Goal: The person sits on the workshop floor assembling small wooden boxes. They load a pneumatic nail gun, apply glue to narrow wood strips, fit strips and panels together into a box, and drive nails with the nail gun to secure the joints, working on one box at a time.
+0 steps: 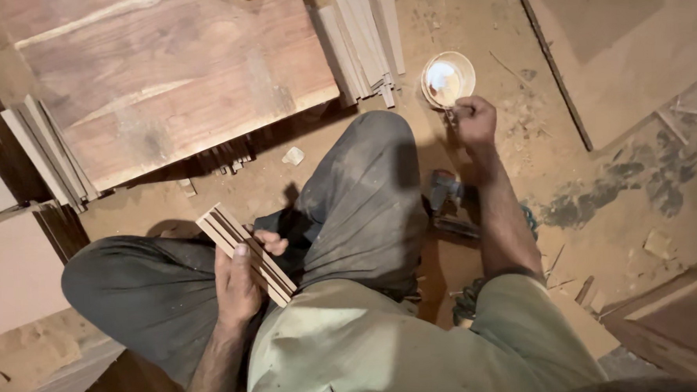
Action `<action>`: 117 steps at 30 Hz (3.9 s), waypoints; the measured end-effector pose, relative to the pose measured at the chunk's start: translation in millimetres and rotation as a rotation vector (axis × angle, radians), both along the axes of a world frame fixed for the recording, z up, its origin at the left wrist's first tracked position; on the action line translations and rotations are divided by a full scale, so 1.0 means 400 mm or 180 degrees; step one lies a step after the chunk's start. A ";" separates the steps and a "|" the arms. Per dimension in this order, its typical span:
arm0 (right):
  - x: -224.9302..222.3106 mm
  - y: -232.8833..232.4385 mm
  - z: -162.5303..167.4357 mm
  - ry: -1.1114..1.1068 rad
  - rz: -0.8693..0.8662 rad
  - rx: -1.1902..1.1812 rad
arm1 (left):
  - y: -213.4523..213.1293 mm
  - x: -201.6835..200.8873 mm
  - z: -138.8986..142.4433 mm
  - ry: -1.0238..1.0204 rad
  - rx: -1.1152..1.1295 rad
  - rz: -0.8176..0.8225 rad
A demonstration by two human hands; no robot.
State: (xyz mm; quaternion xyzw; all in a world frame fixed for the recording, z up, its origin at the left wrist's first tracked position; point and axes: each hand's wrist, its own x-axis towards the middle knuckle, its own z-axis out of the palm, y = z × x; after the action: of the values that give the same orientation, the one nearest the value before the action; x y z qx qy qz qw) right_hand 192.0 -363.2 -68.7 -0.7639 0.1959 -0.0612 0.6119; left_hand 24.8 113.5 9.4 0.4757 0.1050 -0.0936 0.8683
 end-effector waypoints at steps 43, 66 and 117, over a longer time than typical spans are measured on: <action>-0.245 0.755 0.534 -0.2268 0.2328 -0.2626 | 0.183 0.081 0.189 -0.2051 0.3503 -0.0367; -0.263 0.688 0.520 -0.2225 0.3152 -0.2080 | 0.179 0.071 0.163 -0.1614 0.3776 -0.0580; -0.370 0.838 0.415 -0.2523 0.2281 -0.1710 | 0.141 0.195 0.096 0.0485 -0.2736 0.1710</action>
State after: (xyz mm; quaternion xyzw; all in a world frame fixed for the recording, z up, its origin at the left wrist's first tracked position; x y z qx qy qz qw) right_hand 43.9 -28.1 97.5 -0.8292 -0.3396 -0.1788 0.4063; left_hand 102.7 169.7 47.8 0.0237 0.2385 0.0637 0.9688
